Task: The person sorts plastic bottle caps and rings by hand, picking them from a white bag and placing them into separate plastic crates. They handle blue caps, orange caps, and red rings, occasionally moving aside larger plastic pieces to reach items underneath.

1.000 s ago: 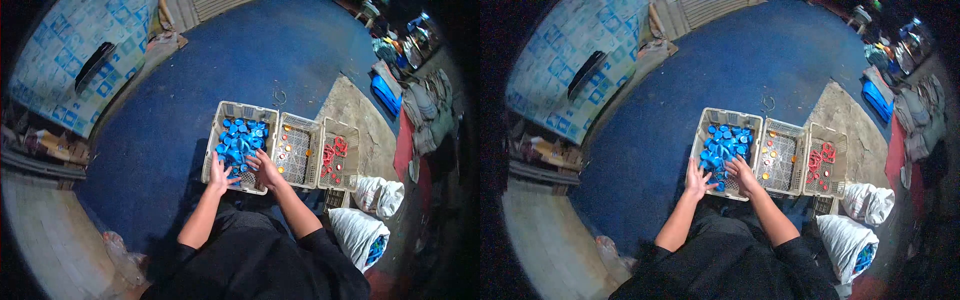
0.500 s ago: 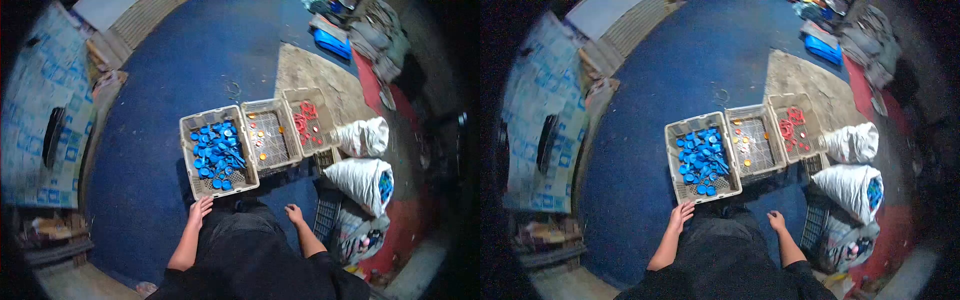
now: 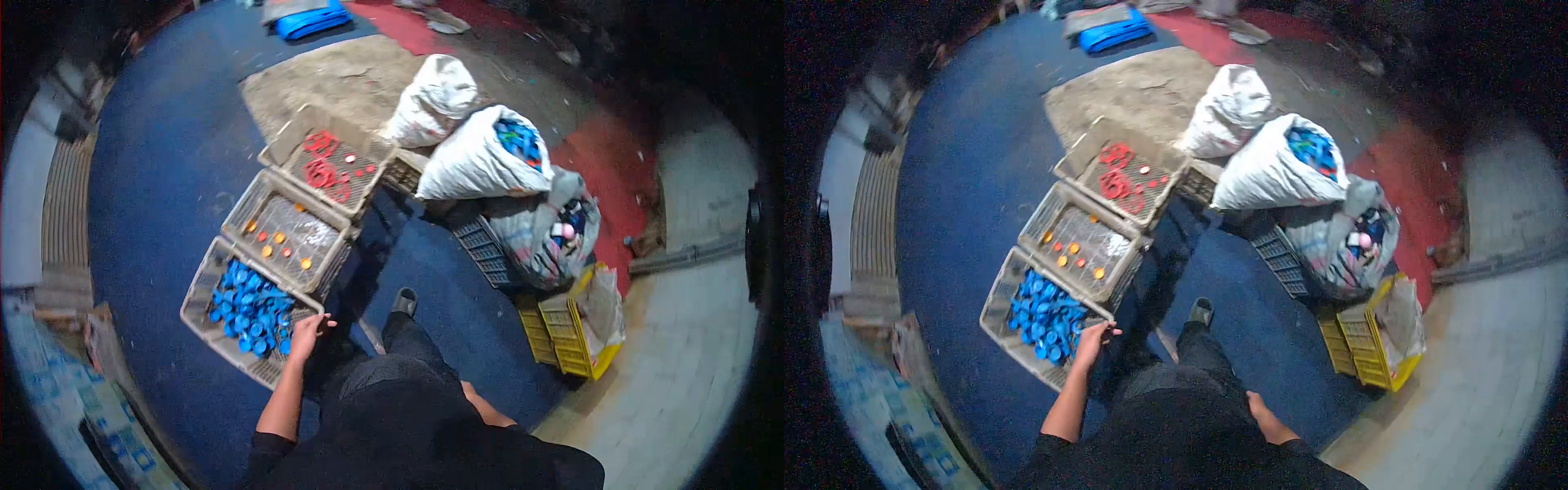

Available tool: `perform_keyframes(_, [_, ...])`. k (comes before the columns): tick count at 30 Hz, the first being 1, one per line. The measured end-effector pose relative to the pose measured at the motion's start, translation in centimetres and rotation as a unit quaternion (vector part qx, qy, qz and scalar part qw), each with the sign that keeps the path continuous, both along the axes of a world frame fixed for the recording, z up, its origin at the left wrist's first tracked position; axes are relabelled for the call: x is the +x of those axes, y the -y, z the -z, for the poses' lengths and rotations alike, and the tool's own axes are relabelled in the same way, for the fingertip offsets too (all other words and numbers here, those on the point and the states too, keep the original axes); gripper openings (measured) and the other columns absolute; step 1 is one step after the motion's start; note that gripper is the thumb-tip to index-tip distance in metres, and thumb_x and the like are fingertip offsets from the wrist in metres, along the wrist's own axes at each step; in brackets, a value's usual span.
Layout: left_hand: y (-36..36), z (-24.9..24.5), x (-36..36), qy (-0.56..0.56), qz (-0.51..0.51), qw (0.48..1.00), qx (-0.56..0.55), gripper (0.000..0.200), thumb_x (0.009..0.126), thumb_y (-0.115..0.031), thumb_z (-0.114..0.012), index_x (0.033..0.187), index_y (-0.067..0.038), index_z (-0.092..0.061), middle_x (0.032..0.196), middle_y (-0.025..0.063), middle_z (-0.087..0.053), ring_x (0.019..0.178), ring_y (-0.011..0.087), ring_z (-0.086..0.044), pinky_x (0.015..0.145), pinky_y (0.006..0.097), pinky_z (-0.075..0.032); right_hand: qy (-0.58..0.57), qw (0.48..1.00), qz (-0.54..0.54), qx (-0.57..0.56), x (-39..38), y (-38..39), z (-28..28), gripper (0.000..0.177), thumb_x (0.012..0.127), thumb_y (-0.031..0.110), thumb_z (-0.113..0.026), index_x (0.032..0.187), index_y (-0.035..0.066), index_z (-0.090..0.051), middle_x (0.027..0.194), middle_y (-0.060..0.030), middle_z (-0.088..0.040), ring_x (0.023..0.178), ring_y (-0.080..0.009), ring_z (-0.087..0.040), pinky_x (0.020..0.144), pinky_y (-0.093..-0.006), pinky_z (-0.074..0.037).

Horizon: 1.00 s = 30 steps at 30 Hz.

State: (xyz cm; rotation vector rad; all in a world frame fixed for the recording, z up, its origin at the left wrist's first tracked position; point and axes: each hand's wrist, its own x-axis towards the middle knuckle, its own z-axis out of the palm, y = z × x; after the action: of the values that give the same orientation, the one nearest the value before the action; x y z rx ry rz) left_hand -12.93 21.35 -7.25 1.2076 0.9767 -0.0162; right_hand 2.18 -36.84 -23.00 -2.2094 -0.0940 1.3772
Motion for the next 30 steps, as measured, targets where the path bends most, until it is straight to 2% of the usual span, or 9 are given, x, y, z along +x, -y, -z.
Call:
perform_keyframes(8, [2.2, 2.9, 17.9, 0.026, 0.08, 0.996, 0.04, 0.041, 0.106, -0.032, -0.055, 0.12, 0.003, -0.071, 0.105, 0.011, -0.077, 0.088, 0.0147, -0.069, 0.073, 0.0293, -0.051, 0.082, 0.989, 0.098, 0.081, 9.5, 5.0, 8.7, 0.025, 0.095, 0.021, -0.066, 0.108, 0.002, -0.074, 0.099, -0.0115, -0.074, 0.092, -0.0219, -0.067, 0.084, -0.0422, -0.052])
perform_keyframes(10, [4.3, 2.5, 22.4, 0.034, 0.084, 0.995, 0.047, 0.036, 0.106, -0.027, -0.056, 0.117, 0.002, -0.073, 0.104, 0.0095, -0.078, 0.096, 0.0143, -0.071, 0.081, 0.027, -0.053, 0.125, 0.982, 0.107, 0.091, 13.9, 5.7, 10.5, 0.024, 0.094, 0.021, -0.067, 0.107, 0.002, -0.074, 0.098, -0.0104, -0.074, 0.091, -0.0205, -0.066, 0.083, -0.0427, -0.052])
perform_keyframes(12, [6.1, 1.8, 27.0, 0.047, 0.111, 0.99, 0.079, 0.036, 0.106, -0.027, -0.056, 0.119, 0.002, -0.073, 0.105, 0.0097, -0.078, 0.096, 0.0139, -0.071, 0.083, 0.0271, -0.053, -0.041, 0.984, 0.166, -0.057, 21.1, 2.0, 2.8, 0.022, 0.093, 0.02, -0.068, 0.103, 0.002, -0.076, 0.096, -0.0119, -0.075, 0.089, -0.0222, -0.068, 0.081, -0.04, -0.053])
perform_keyframes(14, [7.3, 1.5, 30.7, 0.068, 0.124, 0.986, 0.089, 0.035, 0.106, -0.026, -0.057, 0.12, 0.002, -0.072, 0.106, 0.0104, -0.077, 0.097, 0.014, -0.071, 0.085, 0.0271, -0.052, 0.19, 0.968, 0.135, -0.088, 26.2, -0.1, -0.2, 0.029, 0.091, 0.02, -0.07, 0.111, 0.0, -0.073, 0.103, -0.0171, -0.075, 0.095, -0.0259, -0.071, 0.084, -0.0381, -0.055])
perform_keyframes(16, [8.1, 1.3, 34.5, 0.093, 0.128, 0.982, 0.1, 0.035, 0.105, -0.025, -0.058, 0.121, 0.003, -0.072, 0.108, 0.0112, -0.077, 0.097, 0.0142, -0.07, 0.087, 0.0271, -0.052, 0.211, 0.951, 0.224, -0.026, 31.9, -1.7, 0.2, 0.046, 0.09, 0.026, -0.072, 0.128, 0.0, -0.065, 0.124, -0.0215, -0.07, 0.114, -0.0292, -0.069, 0.096, -0.0401, -0.053])
perform_keyframes(18, [7.8, -0.6, 37.7, 0.077, 0.146, 0.981, 0.103, 0.033, 0.104, -0.021, -0.059, 0.12, 0.005, -0.072, 0.108, 0.011, -0.077, 0.1, 0.0145, -0.07, 0.09, 0.0275, -0.052, 0.233, 0.924, 0.296, 0.069, 37.3, -4.6, -0.4, 0.056, 0.088, 0.022, -0.076, 0.135, -0.002, -0.059, 0.112, -0.0201, -0.074, 0.103, -0.0283, -0.071, 0.093, -0.0377, -0.055])
perform_keyframes(22, [5.1, -1.7, 42.8, 0.083, 0.182, 0.967, 0.157, 0.032, 0.105, -0.021, -0.06, 0.121, 0.004, -0.071, 0.111, 0.0099, -0.076, 0.102, 0.0142, -0.069, 0.092, 0.0287, -0.051, 0.28, 0.894, 0.33, 0.118, 48.0, -13.1, -7.3, 0.056, 0.088, 0.017, -0.077, 0.138, 0.0, -0.057, 0.115, -0.018, -0.072, 0.105, -0.0272, -0.07, 0.091, -0.0378, -0.054])
perform_keyframes(26, [1.0, -1.3, 50.5, 0.094, 0.199, 0.955, 0.199, 0.032, 0.105, -0.023, -0.061, 0.12, 0.003, -0.072, 0.111, 0.0093, -0.076, 0.102, 0.0132, -0.068, 0.092, 0.0283, -0.051, 0.437, 0.809, 0.319, 0.231, 58.5, -20.9, -10.3, 0.053, 0.09, 0.017, -0.075, 0.137, 0.003, -0.057, 0.111, -0.0157, -0.071, 0.097, -0.0263, -0.07, 0.09, -0.0378, -0.054])
perform_keyframes(30, [-2.0, 1.2, 60.8, 0.111, 0.254, 0.927, 0.253, 0.027, 0.102, -0.017, -0.062, 0.117, 0.002, -0.073, 0.106, 0.0096, -0.077, 0.099, 0.0128, -0.069, 0.088, 0.0279, -0.052, 0.403, 0.805, 0.357, 0.249, 67.0, -25.5, -12.6, 0.047, 0.089, 0.016, -0.076, 0.131, 0.001, -0.062, 0.104, -0.0138, -0.071, 0.095, -0.0238, -0.07, 0.087, -0.0366, -0.055])
